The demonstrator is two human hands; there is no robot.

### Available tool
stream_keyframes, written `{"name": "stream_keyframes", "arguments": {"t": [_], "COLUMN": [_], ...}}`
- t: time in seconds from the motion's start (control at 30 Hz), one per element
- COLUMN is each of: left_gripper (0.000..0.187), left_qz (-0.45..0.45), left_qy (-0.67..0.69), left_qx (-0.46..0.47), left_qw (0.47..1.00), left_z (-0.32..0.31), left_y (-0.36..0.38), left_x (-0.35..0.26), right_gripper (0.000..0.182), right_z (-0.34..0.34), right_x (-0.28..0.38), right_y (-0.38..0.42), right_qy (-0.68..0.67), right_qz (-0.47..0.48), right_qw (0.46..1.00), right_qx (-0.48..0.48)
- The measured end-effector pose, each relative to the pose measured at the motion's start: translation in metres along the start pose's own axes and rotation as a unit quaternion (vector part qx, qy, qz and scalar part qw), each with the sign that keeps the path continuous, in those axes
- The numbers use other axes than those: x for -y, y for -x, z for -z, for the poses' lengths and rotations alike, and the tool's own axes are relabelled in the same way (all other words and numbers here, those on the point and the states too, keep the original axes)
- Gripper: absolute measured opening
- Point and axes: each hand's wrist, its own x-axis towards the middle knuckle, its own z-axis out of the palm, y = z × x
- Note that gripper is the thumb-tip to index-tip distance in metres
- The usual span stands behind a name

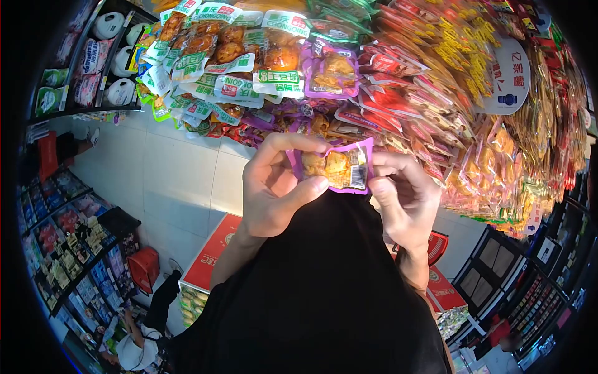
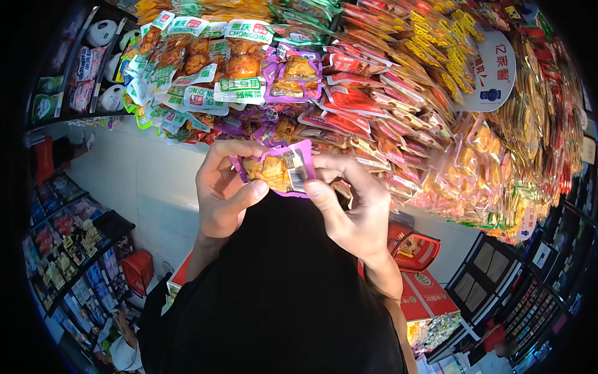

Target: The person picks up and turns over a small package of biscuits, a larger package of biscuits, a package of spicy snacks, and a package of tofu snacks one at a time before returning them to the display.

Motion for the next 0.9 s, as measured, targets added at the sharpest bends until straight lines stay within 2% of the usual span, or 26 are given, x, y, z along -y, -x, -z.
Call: {"name": "stream_keyframes", "arguments": {"t": [0.1,0.2,0.3,0.4,0.5,0.63,0.73,0.8,0.87,0.9], "left_gripper": [0.042,0.042,0.045,0.05,0.055,0.057,0.055,0.056,0.058,0.063], "left_qz": [-0.001,-0.001,0.009,0.056,0.083,0.09,0.091,0.083,-0.03,-0.043], "left_qy": [-0.001,0.0,-0.01,0.025,0.005,0.009,0.02,0.013,-0.113,-0.239], "left_qx": [-0.002,0.004,0.02,0.027,0.039,0.047,0.048,0.055,0.119,0.13], "left_qw": [1.0,1.0,1.0,0.998,0.996,0.995,0.994,0.995,0.986,0.961], "left_z": [-0.001,0.0,0.001,0.001,0.001,0.002,0.002,0.004,0.011,0.013], "left_y": [0.002,0.002,0.001,0.003,0.006,0.007,0.009,0.008,0.008,0.01], "left_x": [0.003,0.002,0.0,-0.001,-0.001,-0.003,-0.002,-0.002,0.003,-0.005], "right_gripper": [0.019,0.016,0.016,0.014,0.014,0.012,0.011,0.013,0.015,0.019], "right_z": [-0.005,-0.007,-0.003,-0.001,0.002,0.002,0.0,-0.002,-0.003,-0.006], "right_x": [0.0,-0.001,0.0,0.0,-0.003,-0.003,-0.005,-0.005,-0.015,-0.02], "right_y": [-0.005,-0.005,-0.003,-0.001,0.0,0.001,0.001,-0.001,-0.002,-0.003], "right_qy": [-0.028,-0.147,-0.181,-0.178,-0.158,-0.158,-0.207,-0.248,-0.256,-0.262], "right_qz": [-0.011,-0.031,-0.055,-0.047,-0.028,-0.018,-0.025,-0.063,-0.092,-0.125], "right_qw": [0.999,0.988,0.981,0.982,0.985,0.985,0.976,0.963,0.958,0.954], "right_qx": [0.029,0.028,0.041,0.044,0.056,0.062,0.065,0.088,0.085,0.077]}}
